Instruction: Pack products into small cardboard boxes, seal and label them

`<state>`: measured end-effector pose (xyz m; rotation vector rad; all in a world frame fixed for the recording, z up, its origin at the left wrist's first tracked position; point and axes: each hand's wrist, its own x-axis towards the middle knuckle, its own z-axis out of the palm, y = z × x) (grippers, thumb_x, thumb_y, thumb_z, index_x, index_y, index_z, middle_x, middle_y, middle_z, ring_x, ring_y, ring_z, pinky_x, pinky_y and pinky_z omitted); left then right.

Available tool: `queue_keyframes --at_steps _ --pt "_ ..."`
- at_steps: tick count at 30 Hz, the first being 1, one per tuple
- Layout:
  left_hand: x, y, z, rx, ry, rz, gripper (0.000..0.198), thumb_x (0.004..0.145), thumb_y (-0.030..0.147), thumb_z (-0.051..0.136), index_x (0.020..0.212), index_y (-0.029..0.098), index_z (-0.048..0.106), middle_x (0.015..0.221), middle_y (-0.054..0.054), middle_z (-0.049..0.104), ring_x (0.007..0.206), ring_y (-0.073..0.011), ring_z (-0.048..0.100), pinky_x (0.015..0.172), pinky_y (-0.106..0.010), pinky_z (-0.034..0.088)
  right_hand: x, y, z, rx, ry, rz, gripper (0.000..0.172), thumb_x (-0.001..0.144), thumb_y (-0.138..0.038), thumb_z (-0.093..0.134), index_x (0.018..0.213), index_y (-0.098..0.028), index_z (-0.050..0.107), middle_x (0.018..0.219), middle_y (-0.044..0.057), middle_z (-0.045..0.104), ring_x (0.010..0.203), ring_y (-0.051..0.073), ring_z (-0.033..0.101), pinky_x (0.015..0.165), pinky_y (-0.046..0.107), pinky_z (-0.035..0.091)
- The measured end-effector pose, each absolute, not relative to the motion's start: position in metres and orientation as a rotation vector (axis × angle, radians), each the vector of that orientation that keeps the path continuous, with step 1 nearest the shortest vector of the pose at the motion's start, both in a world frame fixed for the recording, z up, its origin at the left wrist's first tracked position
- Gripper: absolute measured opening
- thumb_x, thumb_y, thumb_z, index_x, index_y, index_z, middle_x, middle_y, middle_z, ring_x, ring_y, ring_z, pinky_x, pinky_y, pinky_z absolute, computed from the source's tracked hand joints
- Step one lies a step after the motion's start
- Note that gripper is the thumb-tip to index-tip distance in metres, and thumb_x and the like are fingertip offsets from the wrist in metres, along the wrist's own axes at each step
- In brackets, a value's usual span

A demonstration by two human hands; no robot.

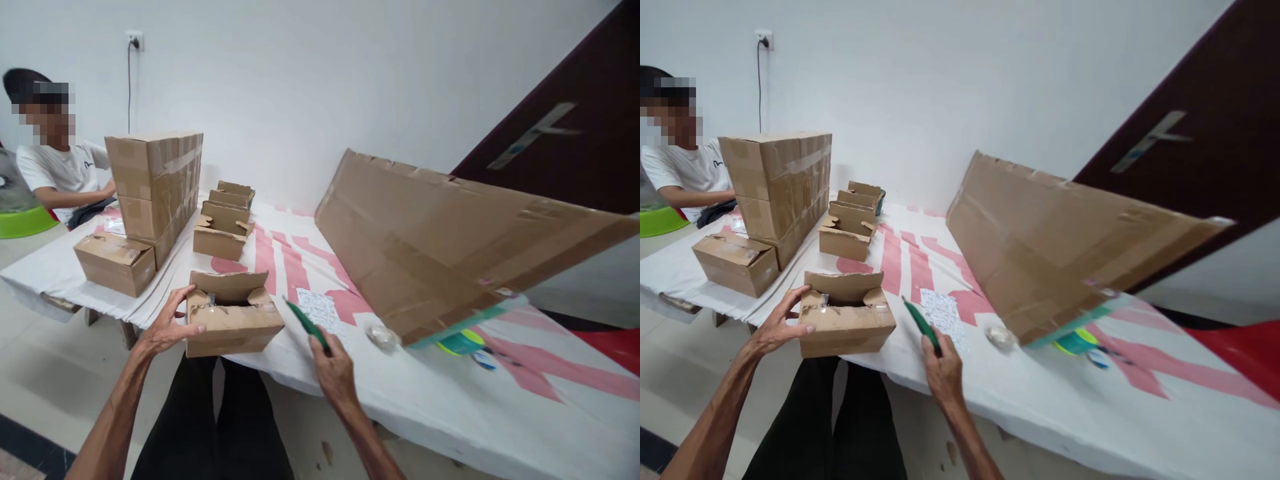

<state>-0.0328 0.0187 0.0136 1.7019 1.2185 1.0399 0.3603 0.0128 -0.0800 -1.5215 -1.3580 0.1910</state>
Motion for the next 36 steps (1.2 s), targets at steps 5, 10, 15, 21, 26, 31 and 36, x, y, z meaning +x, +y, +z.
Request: queue_keyframes --at_steps 5,10,15,21,26,31,36 --pt "-0.036 0.018 0.016 1.707 1.236 1.006 0.091 0.076 0.046 0.084 0.157 0.031 0.044 0.163 -0.013 0.039 0.15 -0.038 0.043 0.111 -0.048 0.048 0.346 0.011 -0.118 -1.475 -1.591 0.007 0.054 0.098 -0.065 0.047 0.109 -0.02 0.075 0.103 0.016 0.074 0.098 0.032 0.065 0.088 0.052 0.054" --pt "-0.039 0.019 0.015 1.732 1.225 0.987 0.092 0.078 0.047 0.083 0.159 0.031 0.042 0.166 -0.013 0.036 0.152 -0.0377 0.04 0.111 -0.047 0.048 0.292 0.017 -0.017 -1.179 -1.68 -0.001 0.029 0.105 -0.04 0.053 0.111 -0.024 0.076 0.106 0.012 0.073 0.104 0.029 0.065 0.096 0.049 0.052" --pt "-0.037 0.019 0.017 1.725 1.24 0.992 0.092 0.077 0.046 0.085 0.158 0.031 0.043 0.166 -0.012 0.037 0.151 -0.0368 0.042 0.11 -0.046 0.049 0.224 0.043 0.058 -0.997 -2.064 0.383 0.022 0.101 -0.038 0.06 0.096 -0.025 0.078 0.097 0.007 0.075 0.095 0.023 0.066 0.09 0.038 0.05" --pt "-0.033 0.016 0.022 1.712 1.234 1.004 0.092 0.073 0.043 0.085 0.155 0.029 0.046 0.161 -0.013 0.041 0.148 -0.0367 0.043 0.11 -0.047 0.048 0.193 0.079 0.053 -1.061 -2.072 0.997 0.037 0.096 -0.043 0.058 0.069 -0.021 0.069 0.066 0.0 0.063 0.064 0.016 0.054 0.062 0.03 0.038" --pt "-0.031 0.017 0.021 1.715 1.238 1.007 0.09 0.072 0.04 0.085 0.154 0.03 0.048 0.16 -0.011 0.043 0.147 -0.0357 0.044 0.11 -0.046 0.049 0.19 0.085 0.042 -1.008 -1.843 1.142 0.018 0.08 -0.034 0.064 0.075 -0.019 0.072 0.074 0.001 0.07 0.071 0.016 0.06 0.068 0.029 0.045" --pt "-0.029 0.019 0.021 1.711 1.253 1.022 0.079 0.08 0.046 0.081 0.151 0.031 0.051 0.157 -0.01 0.046 0.145 -0.0344 0.048 0.108 -0.045 0.05 0.191 0.079 0.045 -0.93 -1.829 1.088 0.021 0.083 -0.037 0.061 0.073 -0.02 0.067 0.072 -0.001 0.066 0.071 0.016 0.058 0.069 0.029 0.045" --pt "-0.024 0.02 0.02 1.697 1.292 1.05 0.067 0.087 0.052 0.074 0.147 0.029 0.055 0.154 -0.011 0.05 0.143 -0.0342 0.049 0.106 -0.044 0.051 0.194 0.073 0.051 -0.887 -1.839 1.056 0.019 0.085 -0.036 0.059 0.075 -0.02 0.065 0.075 0.0 0.065 0.073 0.016 0.058 0.071 0.029 0.046"
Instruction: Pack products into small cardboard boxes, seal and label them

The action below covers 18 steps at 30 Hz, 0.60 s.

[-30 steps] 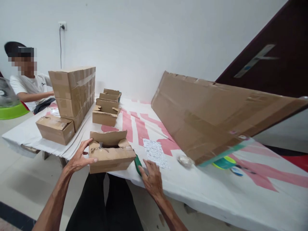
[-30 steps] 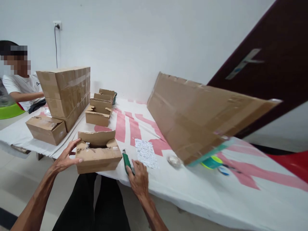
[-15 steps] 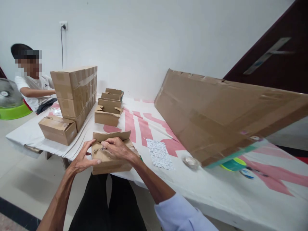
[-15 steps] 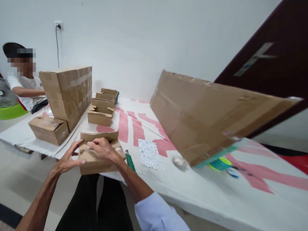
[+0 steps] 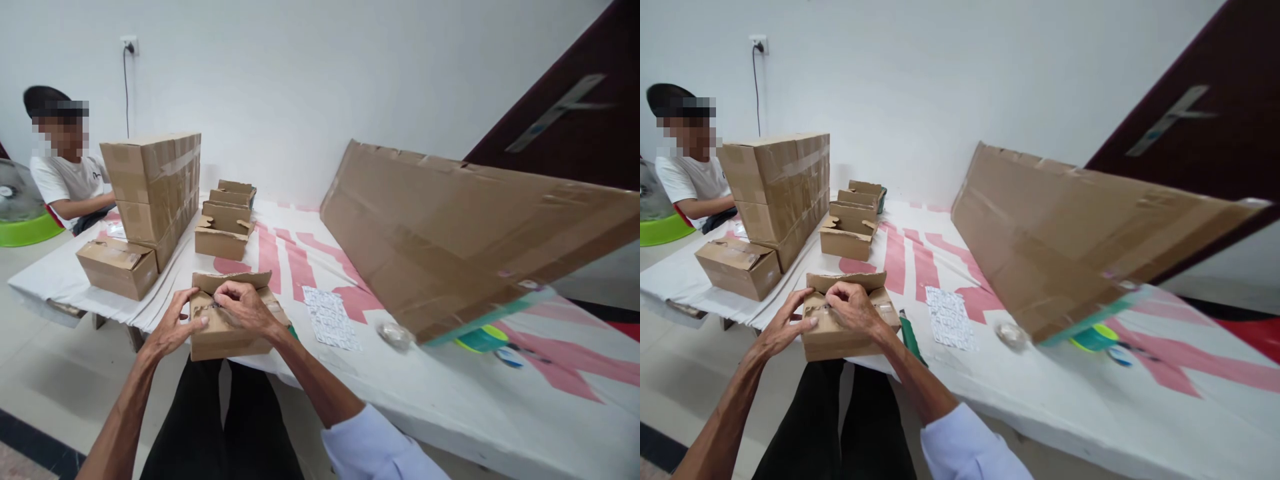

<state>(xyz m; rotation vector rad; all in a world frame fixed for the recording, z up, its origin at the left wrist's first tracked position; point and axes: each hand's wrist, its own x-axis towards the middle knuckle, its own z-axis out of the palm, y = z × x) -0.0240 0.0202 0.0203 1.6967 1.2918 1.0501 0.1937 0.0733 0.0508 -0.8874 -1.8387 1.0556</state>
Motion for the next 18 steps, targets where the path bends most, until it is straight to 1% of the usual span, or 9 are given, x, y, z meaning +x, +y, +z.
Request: queue_keyframes --at_steps 4,7,10,14,18 --pt "-0.017 0.022 0.018 1.666 1.329 1.111 0.055 0.093 0.052 0.066 0.141 0.026 0.058 0.147 -0.011 0.053 0.139 -0.0324 0.052 0.103 -0.042 0.053 0.195 0.068 0.055 -0.829 -1.829 1.046 0.019 0.088 -0.035 0.059 0.078 -0.021 0.064 0.076 -0.001 0.064 0.074 0.016 0.058 0.071 0.03 0.047" --pt "-0.013 0.023 0.015 1.662 1.373 1.148 0.05 0.095 0.052 0.061 0.137 0.024 0.059 0.143 -0.011 0.054 0.137 -0.0313 0.053 0.099 -0.04 0.055 0.195 0.061 0.059 -0.802 -1.786 0.983 0.019 0.091 -0.035 0.059 0.079 -0.022 0.064 0.078 -0.001 0.062 0.076 0.016 0.058 0.074 0.03 0.047" --pt "-0.011 0.024 0.012 1.675 1.417 1.17 0.047 0.097 0.051 0.058 0.136 0.025 0.059 0.14 -0.011 0.055 0.135 -0.0303 0.054 0.098 -0.04 0.055 0.197 0.054 0.063 -0.772 -1.747 0.92 0.019 0.093 -0.036 0.06 0.081 -0.022 0.065 0.08 0.0 0.063 0.078 0.017 0.059 0.077 0.031 0.048" --pt "-0.013 0.026 0.011 1.697 1.429 1.164 0.048 0.096 0.051 0.058 0.137 0.025 0.058 0.142 -0.011 0.054 0.136 -0.0314 0.054 0.1 -0.041 0.053 0.207 0.045 0.066 -0.784 -1.705 0.961 0.019 0.093 -0.038 0.062 0.083 -0.022 0.066 0.082 0.001 0.066 0.08 0.017 0.061 0.076 0.03 0.05" --pt "-0.019 0.028 0.015 1.703 1.425 1.132 0.058 0.093 0.061 0.059 0.137 0.025 0.058 0.147 -0.013 0.053 0.14 -0.0343 0.052 0.103 -0.045 0.053 0.231 0.035 0.063 -0.871 -1.589 0.923 0.018 0.092 -0.038 0.062 0.084 -0.022 0.067 0.085 0.002 0.069 0.083 0.018 0.063 0.081 0.031 0.05"
